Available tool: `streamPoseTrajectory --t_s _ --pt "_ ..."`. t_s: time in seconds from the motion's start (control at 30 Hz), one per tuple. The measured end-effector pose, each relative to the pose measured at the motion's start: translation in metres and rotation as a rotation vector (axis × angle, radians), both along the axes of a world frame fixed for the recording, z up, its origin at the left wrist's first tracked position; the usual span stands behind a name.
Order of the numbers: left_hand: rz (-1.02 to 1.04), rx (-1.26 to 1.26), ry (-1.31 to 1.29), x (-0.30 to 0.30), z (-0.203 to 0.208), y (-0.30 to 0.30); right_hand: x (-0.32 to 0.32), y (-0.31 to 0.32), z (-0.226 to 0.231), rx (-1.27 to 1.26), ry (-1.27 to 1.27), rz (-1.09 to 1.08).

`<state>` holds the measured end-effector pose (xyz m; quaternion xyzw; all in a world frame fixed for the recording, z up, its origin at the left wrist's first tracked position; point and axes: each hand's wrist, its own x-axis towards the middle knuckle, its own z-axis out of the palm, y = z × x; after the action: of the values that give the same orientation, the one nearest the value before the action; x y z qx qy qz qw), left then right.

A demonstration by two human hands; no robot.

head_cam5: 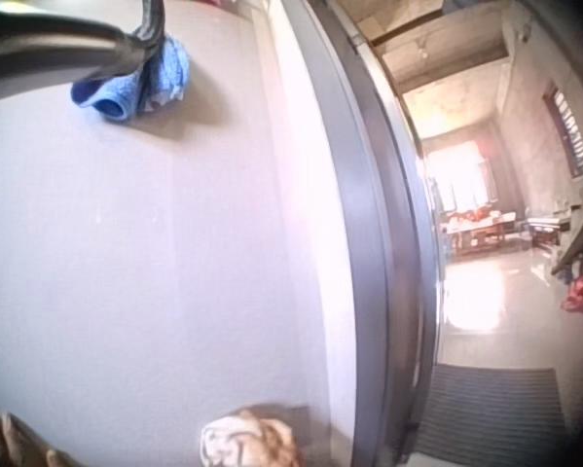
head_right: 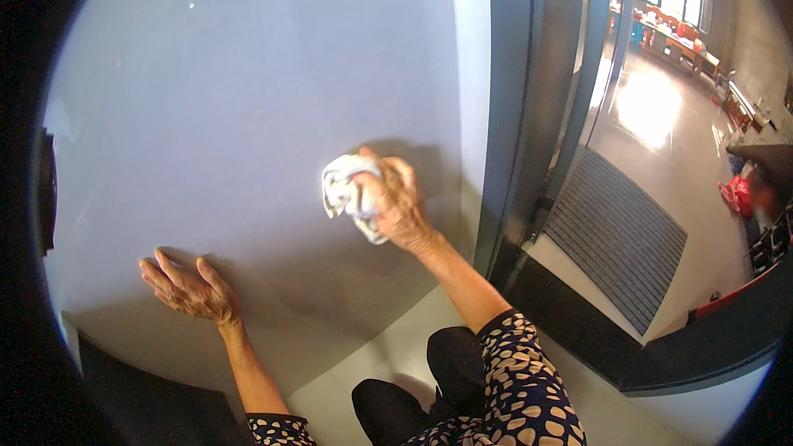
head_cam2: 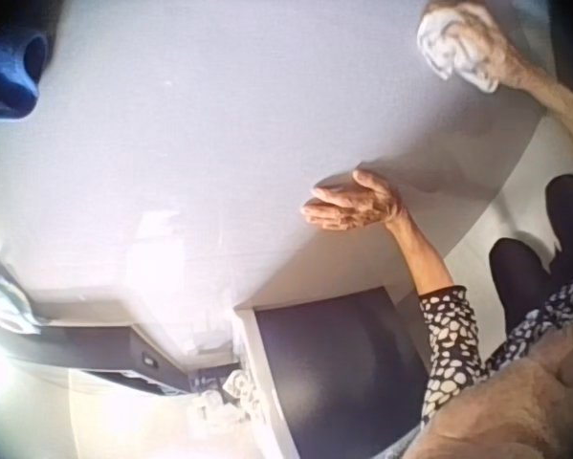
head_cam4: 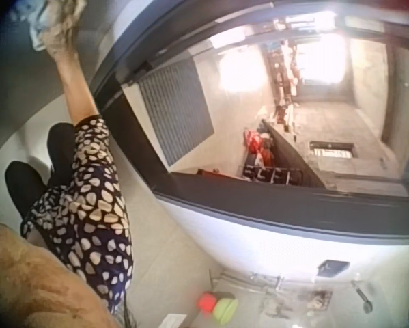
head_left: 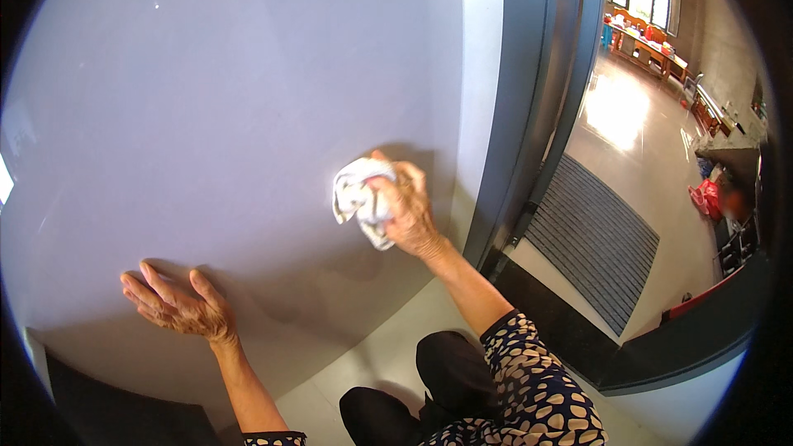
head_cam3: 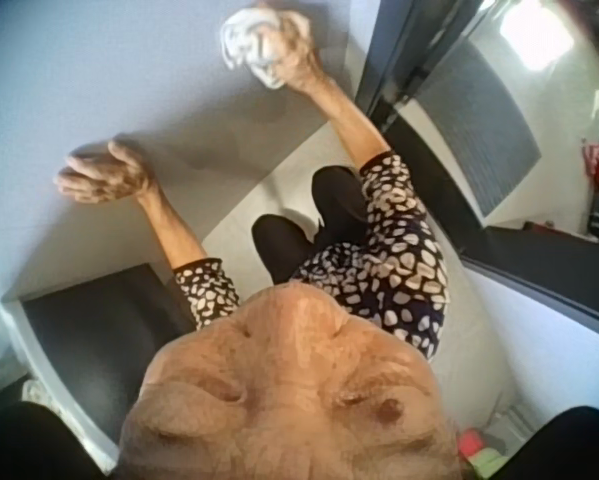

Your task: The person wipes the bathroom walls and door frame with a white cloth. They systematically clean the tiled surfaces, moving from the door frame to the main wall area and around the shower fixtures.

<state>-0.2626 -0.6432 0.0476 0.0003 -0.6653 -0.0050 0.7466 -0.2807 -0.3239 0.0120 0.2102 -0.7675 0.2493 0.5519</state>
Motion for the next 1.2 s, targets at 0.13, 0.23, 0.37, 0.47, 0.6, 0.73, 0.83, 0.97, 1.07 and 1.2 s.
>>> streamPoseTrajectory --t_s 0.13,0.23,0.37,0.47,0.6,0.73,0.83,0.97,1.07,1.2 --pt "0.018 -0.023 0.007 -0.002 -0.001 0.000 -0.015 0.043 -0.021 -0.255 0.006 -0.154" --pt "0.026 -0.019 0.009 -0.003 -0.001 0.000 -0.025 0.063 -0.029 -0.475 -0.031 -0.313" --pt "0.033 0.009 0.006 -0.002 -0.001 0.001 -0.030 0.084 -0.038 -0.598 -0.109 -0.411" --pt "0.039 0.018 0.009 -0.002 -0.001 0.001 -0.030 0.067 -0.029 -0.673 -0.071 -0.233" --pt "0.064 0.056 -0.021 0.002 -0.002 0.003 0.003 0.012 -0.007 -0.624 -0.205 -0.037" --pt "0.013 0.079 -0.035 -0.002 -0.003 0.009 0.027 0.024 -0.003 -0.966 -0.428 0.809" --pt "0.022 0.079 -0.033 -0.001 -0.003 0.007 0.050 0.041 0.012 -0.975 -0.620 1.003" --pt "0.044 0.087 -0.042 0.002 -0.001 0.007 0.058 0.066 0.036 -0.899 -0.761 1.036" --pt "0.060 0.089 -0.038 0.001 -0.002 0.008 0.072 0.071 0.050 -0.995 -0.709 1.277" --pt "0.079 0.078 -0.038 0.003 -0.002 0.003 0.084 0.060 0.073 -0.930 -0.613 1.283"
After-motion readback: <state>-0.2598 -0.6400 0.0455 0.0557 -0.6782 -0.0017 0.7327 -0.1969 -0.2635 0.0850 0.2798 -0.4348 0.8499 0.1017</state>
